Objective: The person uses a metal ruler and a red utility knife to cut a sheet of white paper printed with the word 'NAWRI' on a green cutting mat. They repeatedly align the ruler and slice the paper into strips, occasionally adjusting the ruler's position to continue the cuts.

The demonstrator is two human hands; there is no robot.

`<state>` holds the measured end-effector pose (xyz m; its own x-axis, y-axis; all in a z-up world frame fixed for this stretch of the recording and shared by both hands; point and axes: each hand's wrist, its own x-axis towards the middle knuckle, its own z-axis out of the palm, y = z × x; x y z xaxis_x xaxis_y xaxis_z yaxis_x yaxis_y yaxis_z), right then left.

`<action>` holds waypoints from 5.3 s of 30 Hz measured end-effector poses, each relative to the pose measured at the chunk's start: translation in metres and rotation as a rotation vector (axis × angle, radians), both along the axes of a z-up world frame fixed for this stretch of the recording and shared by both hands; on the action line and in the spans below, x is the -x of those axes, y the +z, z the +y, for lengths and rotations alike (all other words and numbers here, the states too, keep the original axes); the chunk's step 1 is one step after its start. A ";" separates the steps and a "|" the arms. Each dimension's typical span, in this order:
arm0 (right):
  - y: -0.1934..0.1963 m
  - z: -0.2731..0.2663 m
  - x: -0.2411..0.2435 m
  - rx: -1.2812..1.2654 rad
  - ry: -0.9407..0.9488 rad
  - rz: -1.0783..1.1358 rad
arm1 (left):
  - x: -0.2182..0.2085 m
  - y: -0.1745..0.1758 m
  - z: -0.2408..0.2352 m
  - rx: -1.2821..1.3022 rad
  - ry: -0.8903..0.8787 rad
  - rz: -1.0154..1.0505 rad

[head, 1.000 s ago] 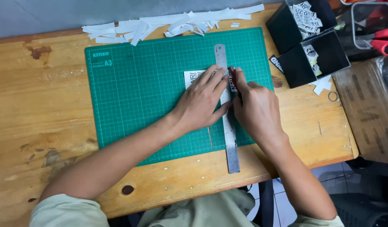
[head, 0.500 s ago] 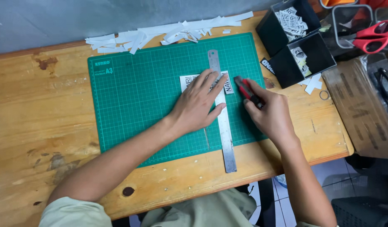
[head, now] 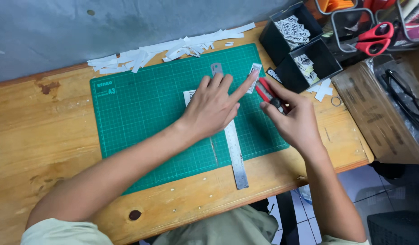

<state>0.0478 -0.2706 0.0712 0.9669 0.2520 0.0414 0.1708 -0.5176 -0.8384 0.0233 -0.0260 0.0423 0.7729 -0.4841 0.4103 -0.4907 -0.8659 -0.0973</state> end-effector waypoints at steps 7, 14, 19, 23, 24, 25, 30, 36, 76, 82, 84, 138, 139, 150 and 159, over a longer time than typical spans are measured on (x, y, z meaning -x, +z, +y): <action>0.033 -0.038 -0.052 0.062 -0.112 -0.224 | -0.106 0.009 -0.059 -0.091 0.032 0.033; 0.040 -0.067 -0.056 0.304 -0.191 -0.376 | -0.140 0.007 -0.045 -0.026 0.107 0.220; 0.034 -0.058 -0.039 0.207 -0.159 -0.390 | -0.085 0.004 0.003 0.062 0.006 0.197; 0.031 -0.042 -0.030 0.198 -0.119 -0.323 | -0.029 -0.001 0.022 0.196 -0.060 0.191; 0.032 -0.037 -0.026 0.179 -0.074 -0.286 | -0.015 -0.005 0.024 0.251 -0.072 0.218; 0.030 -0.029 -0.023 0.179 -0.067 -0.285 | -0.004 -0.011 0.027 0.253 -0.065 0.218; -0.003 0.006 -0.009 0.133 0.030 -0.066 | 0.044 -0.020 0.043 0.282 0.094 0.519; -0.029 0.015 -0.016 0.178 0.063 -0.100 | 0.050 -0.027 0.030 0.217 0.146 0.564; -0.044 0.029 -0.002 0.109 0.124 -0.168 | 0.032 -0.031 0.028 0.464 -0.038 0.488; -0.046 0.028 -0.003 0.139 0.143 -0.191 | 0.032 -0.035 0.027 0.477 -0.036 0.436; -0.043 0.029 -0.003 0.130 0.140 -0.183 | 0.032 -0.035 0.027 0.482 -0.032 0.412; -0.041 0.028 -0.004 0.136 0.153 -0.156 | 0.031 -0.037 0.026 0.470 -0.022 0.397; -0.040 0.028 -0.004 0.136 0.153 -0.156 | 0.031 -0.037 0.027 0.470 -0.022 0.398; -0.042 0.028 -0.004 0.145 0.152 -0.160 | 0.031 -0.034 0.027 0.474 -0.027 0.412; -0.044 0.028 -0.004 0.124 0.141 -0.188 | 0.029 -0.036 0.027 0.461 -0.017 0.396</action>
